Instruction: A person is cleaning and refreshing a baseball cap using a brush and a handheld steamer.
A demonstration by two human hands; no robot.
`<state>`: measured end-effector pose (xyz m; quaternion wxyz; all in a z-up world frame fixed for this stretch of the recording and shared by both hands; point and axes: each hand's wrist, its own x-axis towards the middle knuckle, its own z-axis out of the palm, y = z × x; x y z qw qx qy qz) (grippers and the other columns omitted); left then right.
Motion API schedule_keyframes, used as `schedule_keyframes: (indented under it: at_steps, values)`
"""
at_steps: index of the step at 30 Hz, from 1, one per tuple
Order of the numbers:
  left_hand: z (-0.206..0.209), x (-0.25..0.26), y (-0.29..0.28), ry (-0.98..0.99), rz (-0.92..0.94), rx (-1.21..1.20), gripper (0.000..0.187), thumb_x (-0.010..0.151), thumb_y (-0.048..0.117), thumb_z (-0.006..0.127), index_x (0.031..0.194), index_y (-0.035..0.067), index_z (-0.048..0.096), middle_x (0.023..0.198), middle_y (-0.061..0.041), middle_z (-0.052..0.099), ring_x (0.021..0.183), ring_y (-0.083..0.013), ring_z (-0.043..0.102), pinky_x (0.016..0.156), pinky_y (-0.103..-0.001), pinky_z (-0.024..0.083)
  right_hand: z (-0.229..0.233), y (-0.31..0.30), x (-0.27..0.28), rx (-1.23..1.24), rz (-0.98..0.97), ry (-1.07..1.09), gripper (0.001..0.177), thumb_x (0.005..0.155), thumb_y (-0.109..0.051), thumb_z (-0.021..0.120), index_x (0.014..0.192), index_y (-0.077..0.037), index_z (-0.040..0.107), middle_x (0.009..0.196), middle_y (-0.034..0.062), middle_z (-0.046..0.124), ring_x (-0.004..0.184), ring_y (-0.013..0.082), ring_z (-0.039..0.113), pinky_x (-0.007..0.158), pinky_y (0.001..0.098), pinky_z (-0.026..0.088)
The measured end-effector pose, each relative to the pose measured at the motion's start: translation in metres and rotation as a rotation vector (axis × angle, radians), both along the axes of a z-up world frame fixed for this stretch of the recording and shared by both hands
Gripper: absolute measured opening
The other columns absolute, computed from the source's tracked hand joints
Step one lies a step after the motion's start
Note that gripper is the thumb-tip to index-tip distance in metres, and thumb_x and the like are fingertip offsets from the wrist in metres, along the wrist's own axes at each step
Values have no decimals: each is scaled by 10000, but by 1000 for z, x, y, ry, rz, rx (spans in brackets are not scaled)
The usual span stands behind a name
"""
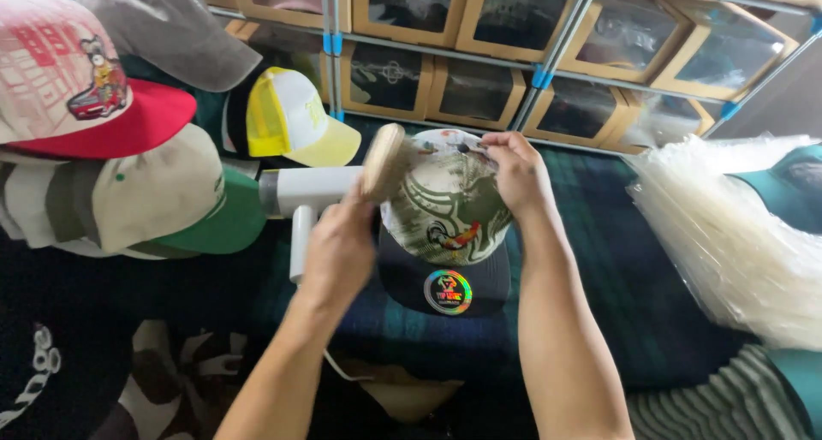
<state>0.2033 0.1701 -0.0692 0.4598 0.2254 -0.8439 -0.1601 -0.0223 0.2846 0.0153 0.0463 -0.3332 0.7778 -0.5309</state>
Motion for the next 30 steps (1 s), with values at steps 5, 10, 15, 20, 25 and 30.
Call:
schedule_keyframes:
  at_steps: [5,10,15,20,25,30]
  values:
    - [-14,38,-12,149,-135,155,426,964,183,701,1360,133,553,866,-115,704,800,-354,708,641,-479,565,-10,-6,-9,-15,13,111,293,931,-248,580,1165,-216,753,1149,65,743,1181,284,660,1015,440,509]
    - [7,23,-21,-236,-517,-35,317,880,380,739,1147,211,729,839,19,689,852,-244,659,787,-369,468,-7,-1,0,6,20,155,290,938,-234,563,1153,-210,756,1140,72,742,1149,278,669,1001,435,522]
    - [20,31,-90,-459,-558,-140,264,788,492,766,998,334,758,830,64,701,929,-209,700,787,-379,452,-10,-1,0,-2,9,167,271,952,-232,566,1141,-225,760,1134,63,745,1144,270,671,993,427,527]
    - [11,69,-135,-328,-288,0,253,815,438,810,1034,313,783,890,72,737,957,-167,704,859,-295,463,-6,0,-2,27,15,111,296,949,-274,537,1152,-278,752,1148,38,739,1151,250,660,1005,409,511]
    - [25,31,-73,-270,-556,-69,190,786,333,833,967,286,797,836,48,720,899,-231,700,886,-389,484,-9,-2,-2,-3,6,140,292,944,-260,539,1135,-255,760,1132,62,744,1143,285,664,1006,429,506]
    - [13,38,-106,-290,-511,197,271,839,260,795,1097,177,791,969,-83,761,1002,-339,708,924,-463,513,-8,-9,-15,-62,11,195,294,938,-237,535,1109,-167,763,1140,167,732,1163,353,652,1005,477,498]
